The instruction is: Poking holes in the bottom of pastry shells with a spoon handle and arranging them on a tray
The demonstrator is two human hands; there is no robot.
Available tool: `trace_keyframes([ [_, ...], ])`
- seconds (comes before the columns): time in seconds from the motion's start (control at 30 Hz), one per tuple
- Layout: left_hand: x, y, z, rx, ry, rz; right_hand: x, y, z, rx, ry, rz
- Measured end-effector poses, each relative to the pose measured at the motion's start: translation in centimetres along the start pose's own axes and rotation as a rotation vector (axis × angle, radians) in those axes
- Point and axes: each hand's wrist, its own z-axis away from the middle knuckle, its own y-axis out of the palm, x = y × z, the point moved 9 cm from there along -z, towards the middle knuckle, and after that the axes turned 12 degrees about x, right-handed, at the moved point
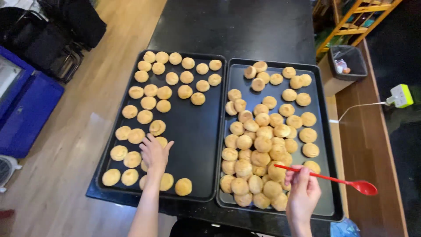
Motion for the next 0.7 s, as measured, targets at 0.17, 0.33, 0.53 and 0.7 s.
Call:
trace_keyframes([
  [0.17,-0.4,-7.3,2.4,0.285,0.138,0.932,1.3,9.5,3.0,0.132,0.088,0.141],
  [0.33,-8.0,-13.6,10.3,0.986,0.011,2.218,8.3,20.2,6.1,0.374,-0.266,0.218],
  [0.53,-9.2,-24.2,12.1,0.703,0.671,1.550,11.8,21.8,8.1,0.343,-0.530,0.512],
  [0.7,-11.3,-25.1,14.3,0.754,0.883,1.459,10.7,20.1,8.8,0.323,-0.421,0.623],
])
